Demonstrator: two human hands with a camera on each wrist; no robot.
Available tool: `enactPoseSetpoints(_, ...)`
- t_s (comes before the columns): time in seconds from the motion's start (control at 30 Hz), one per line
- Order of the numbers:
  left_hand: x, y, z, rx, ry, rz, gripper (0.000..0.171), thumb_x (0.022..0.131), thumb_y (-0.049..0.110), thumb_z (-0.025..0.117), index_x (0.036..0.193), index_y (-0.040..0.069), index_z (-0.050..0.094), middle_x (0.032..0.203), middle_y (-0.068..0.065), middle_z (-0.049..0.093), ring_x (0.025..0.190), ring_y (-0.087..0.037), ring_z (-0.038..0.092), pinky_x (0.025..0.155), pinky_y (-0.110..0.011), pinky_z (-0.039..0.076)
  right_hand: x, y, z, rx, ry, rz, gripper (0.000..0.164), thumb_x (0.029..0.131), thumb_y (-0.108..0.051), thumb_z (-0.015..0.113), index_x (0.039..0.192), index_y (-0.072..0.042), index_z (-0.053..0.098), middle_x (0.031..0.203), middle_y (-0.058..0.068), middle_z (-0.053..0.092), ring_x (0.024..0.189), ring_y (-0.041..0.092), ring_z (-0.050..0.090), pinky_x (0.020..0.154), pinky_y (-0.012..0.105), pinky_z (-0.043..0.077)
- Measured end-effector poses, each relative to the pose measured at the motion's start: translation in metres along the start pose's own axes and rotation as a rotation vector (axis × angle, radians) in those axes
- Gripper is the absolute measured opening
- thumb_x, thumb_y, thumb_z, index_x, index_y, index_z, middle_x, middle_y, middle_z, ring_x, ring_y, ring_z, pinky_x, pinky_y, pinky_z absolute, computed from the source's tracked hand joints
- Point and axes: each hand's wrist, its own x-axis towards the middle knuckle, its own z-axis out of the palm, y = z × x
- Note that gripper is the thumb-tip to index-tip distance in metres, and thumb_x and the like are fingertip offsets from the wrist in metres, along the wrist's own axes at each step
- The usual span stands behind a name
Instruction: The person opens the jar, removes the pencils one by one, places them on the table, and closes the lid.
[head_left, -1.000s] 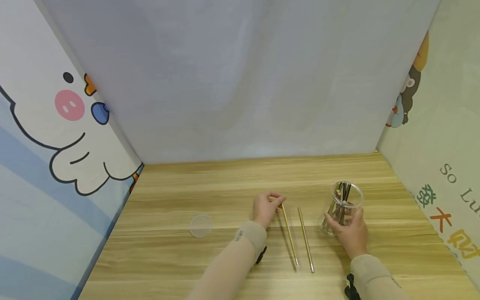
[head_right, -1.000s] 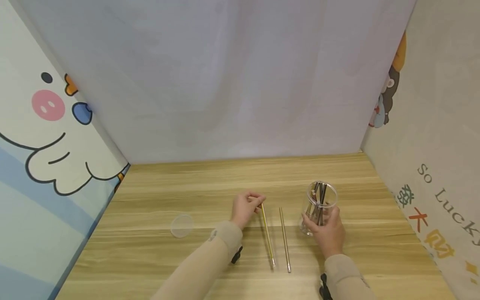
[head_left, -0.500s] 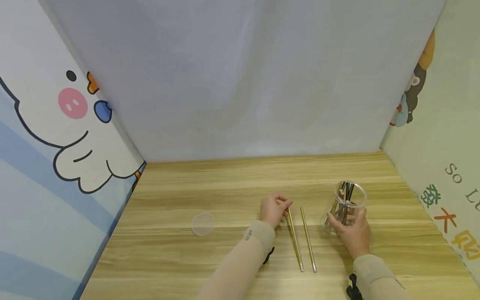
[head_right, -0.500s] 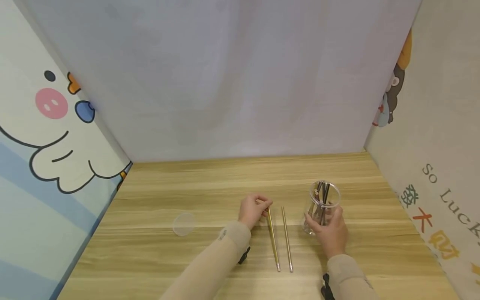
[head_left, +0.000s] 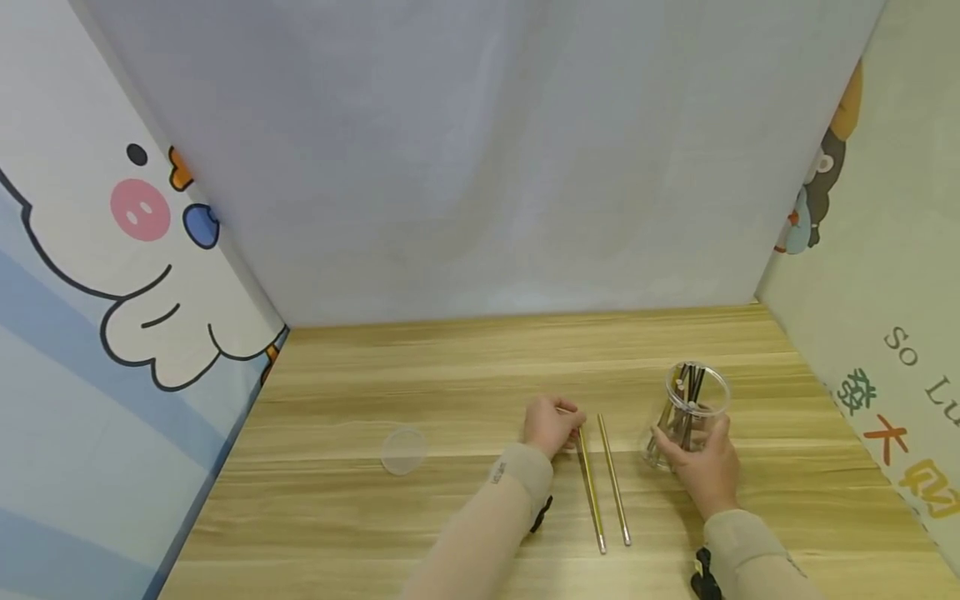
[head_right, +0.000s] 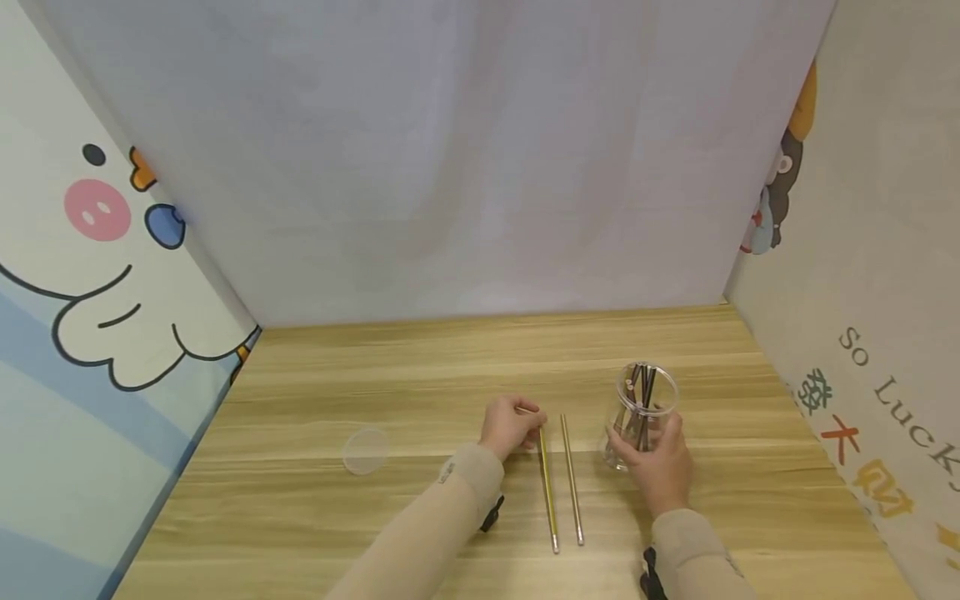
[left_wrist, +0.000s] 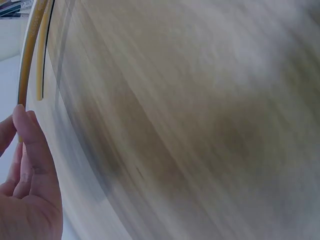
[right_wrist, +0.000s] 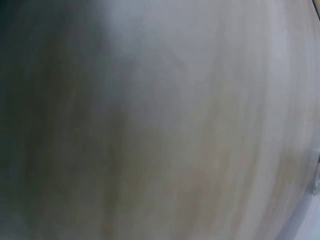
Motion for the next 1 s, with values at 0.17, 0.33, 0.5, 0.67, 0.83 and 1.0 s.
enactPoseSetpoints(0.17,-0.004,0.002,0.006,-0.042,-0.019,-0.01,0.024,0.081,-0.001,0.077,0.104,0.0,0.07,0.08,-0.005,0.07,0.056,-0.013,0.065,0.051,-0.026,0.057,0.001,0.001,0.0,0.005,0.014,-0.012,0.067,0.083,-0.035,0.077,0.123,0.002,0.038,0.109,0.03,0.062,0.094,0.045,0.064,0.077,0.057,0.051)
enactPoseSetpoints(0.33,-0.006,0.002,0.01,-0.083,-0.037,-0.013,0.041,0.075,-0.012,0.077,0.113,-0.003,0.066,0.093,-0.01,0.071,0.062,-0.015,0.067,0.056,-0.028,0.059,0.0,0.002,0.002,-0.004,0.016,-0.027,0.067,0.083,-0.035,0.077,0.122,0.003,0.038,0.109,0.031,0.062,0.094,0.046,0.064,0.075,0.058,0.051)
enactPoseSetpoints(0.5,-0.008,0.0,0.011,-0.077,-0.043,0.003,0.046,0.073,-0.015,0.077,0.116,-0.004,0.065,0.096,-0.012,0.071,0.067,-0.015,0.068,0.056,-0.027,0.059,-0.001,0.002,0.002,-0.011,0.011,-0.017,0.068,0.083,-0.036,0.076,0.122,0.003,0.038,0.108,0.033,0.062,0.093,0.047,0.064,0.075,0.058,0.05)
enactPoseSetpoints(0.67,-0.011,0.002,0.013,-0.077,-0.015,-0.004,0.038,0.074,-0.015,0.077,0.109,-0.005,0.066,0.094,-0.013,0.07,0.068,-0.016,0.068,0.058,-0.029,0.06,-0.001,0.001,0.002,-0.012,0.004,-0.01,0.067,0.083,-0.036,0.076,0.123,0.003,0.038,0.11,0.032,0.062,0.095,0.046,0.064,0.077,0.057,0.05)
enactPoseSetpoints(0.83,-0.013,0.005,0.016,-0.054,0.008,0.003,0.036,0.074,-0.013,0.078,0.107,-0.004,0.068,0.092,-0.01,0.07,0.068,-0.015,0.068,0.059,-0.027,0.059,-0.001,-0.001,0.0,-0.007,0.002,-0.003,0.068,0.083,-0.035,0.077,0.123,0.003,0.037,0.11,0.031,0.062,0.095,0.045,0.064,0.077,0.056,0.05)
enactPoseSetpoints(1.0,-0.009,0.002,0.019,-0.068,0.015,-0.004,0.036,0.073,-0.014,0.078,0.106,-0.004,0.069,0.088,-0.009,0.07,0.067,-0.014,0.067,0.056,-0.027,0.059,-0.001,-0.001,0.0,-0.009,-0.008,0.002,0.068,0.083,-0.035,0.077,0.124,0.003,0.037,0.111,0.03,0.062,0.095,0.045,0.064,0.077,0.056,0.049)
